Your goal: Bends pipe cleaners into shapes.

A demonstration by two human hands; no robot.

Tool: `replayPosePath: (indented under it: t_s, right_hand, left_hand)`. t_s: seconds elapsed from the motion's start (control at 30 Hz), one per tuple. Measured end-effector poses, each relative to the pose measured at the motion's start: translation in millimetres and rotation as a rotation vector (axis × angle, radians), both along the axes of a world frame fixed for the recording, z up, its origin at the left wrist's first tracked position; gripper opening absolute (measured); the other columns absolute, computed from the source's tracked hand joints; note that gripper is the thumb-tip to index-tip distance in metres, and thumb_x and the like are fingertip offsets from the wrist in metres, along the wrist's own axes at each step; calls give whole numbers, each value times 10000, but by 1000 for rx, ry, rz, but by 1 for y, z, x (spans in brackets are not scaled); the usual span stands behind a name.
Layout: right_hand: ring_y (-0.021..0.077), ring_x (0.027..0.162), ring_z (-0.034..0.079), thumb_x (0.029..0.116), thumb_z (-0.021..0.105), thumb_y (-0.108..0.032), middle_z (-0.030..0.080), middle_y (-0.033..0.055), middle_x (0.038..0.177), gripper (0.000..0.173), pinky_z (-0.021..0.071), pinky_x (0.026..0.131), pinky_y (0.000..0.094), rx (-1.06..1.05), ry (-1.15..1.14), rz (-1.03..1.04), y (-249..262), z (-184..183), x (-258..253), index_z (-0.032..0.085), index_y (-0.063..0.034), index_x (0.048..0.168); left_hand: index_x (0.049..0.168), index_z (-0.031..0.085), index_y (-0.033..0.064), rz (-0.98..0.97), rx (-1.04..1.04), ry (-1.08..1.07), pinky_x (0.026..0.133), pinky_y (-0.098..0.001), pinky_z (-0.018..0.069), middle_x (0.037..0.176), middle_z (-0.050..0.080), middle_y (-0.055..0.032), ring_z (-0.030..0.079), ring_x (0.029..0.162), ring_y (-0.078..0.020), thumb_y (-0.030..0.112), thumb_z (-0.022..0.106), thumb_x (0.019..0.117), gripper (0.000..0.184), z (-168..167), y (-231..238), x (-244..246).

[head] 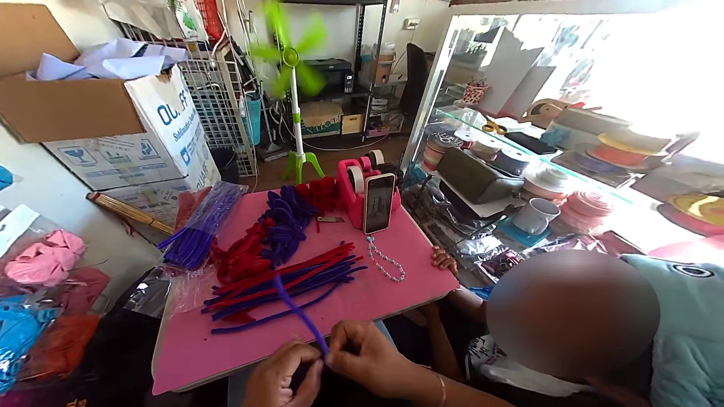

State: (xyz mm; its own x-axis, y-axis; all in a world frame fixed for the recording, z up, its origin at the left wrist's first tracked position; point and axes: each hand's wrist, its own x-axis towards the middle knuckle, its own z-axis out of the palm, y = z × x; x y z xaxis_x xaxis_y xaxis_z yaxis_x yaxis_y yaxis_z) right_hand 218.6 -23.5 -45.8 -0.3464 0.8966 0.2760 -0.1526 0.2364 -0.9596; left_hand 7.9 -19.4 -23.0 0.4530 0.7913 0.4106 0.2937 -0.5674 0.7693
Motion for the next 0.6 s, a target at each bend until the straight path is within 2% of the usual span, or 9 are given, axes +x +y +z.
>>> replayPosePath:
  t_s: [0.03,0.1,0.2,0.27,0.33,0.4,0.43,0.5,0.6]
  right_hand:
    - [-36,599,524,951,603,-83,600,-88,712,113,416,550,149,-236,106,-10,2,3,-7,602,-120,844]
    - [1,544,522,1015,516,-114,582,-67,663,194,413,508,158,-654,283,5,11,12,-16,559,-153,831]
    - [42,535,550,1044,514,-131,596,-21,677,199,441,484,175,-812,300,-8,23,22,-19,573,-122,855]
    - [37,647,632,1028,559,-113,676,-16,787,87,514,578,191,-531,115,-23,26,22,-13,595,-79,956]
    - [21,934,653,1025,577,-112,700,14,1050,174,546,806,195,43,-143,-119,29,15,-4,687,-5,1107]
    - [180,1290,571,1042,561,-159,662,78,1311,233,477,1076,348,626,-436,-238,36,12,3,690,-79,1218]
    - [249,1364,523,1050,559,-197,655,60,1349,216,435,1115,434,807,-533,-268,37,13,4,689,-147,1215]
    - [270,1367,516,1040,593,-198,703,5,1262,158,378,1149,489,983,-557,-246,35,17,3,719,-197,1136]
    - [208,1222,591,1020,622,-182,725,-12,1018,117,343,1153,462,1015,-488,-189,32,18,4,737,-168,1033]
  left_hand:
    - [937,753,30,140,199,128,755,-266,586,910,738,-70,705,849,-113,140,648,946,152,-1,1,7]
    - [876,754,67,359,582,337,617,-314,574,846,735,-77,717,739,-189,169,596,951,203,-10,9,19]
    - [875,754,81,439,794,453,575,-319,549,837,728,-67,700,695,-215,168,575,961,216,-16,22,18]
    - [871,756,77,420,674,375,591,-305,565,845,736,-63,712,720,-188,196,582,955,227,-11,23,13]
    - [901,752,58,328,372,183,663,-244,572,852,727,-41,690,757,-100,191,625,923,185,-4,23,4]
    - [938,726,65,150,-12,-62,688,-141,550,846,712,34,650,751,27,154,660,919,112,2,23,-8]
    - [953,718,84,47,-194,-176,662,-133,543,826,706,69,640,721,46,120,671,918,69,3,22,-12]
    - [968,727,167,-162,-435,-314,622,-125,518,809,703,118,617,681,61,142,681,942,59,1,24,-19]
    - [992,746,209,-351,-594,-385,559,-91,464,813,715,114,577,626,85,179,676,968,80,-5,25,-22]
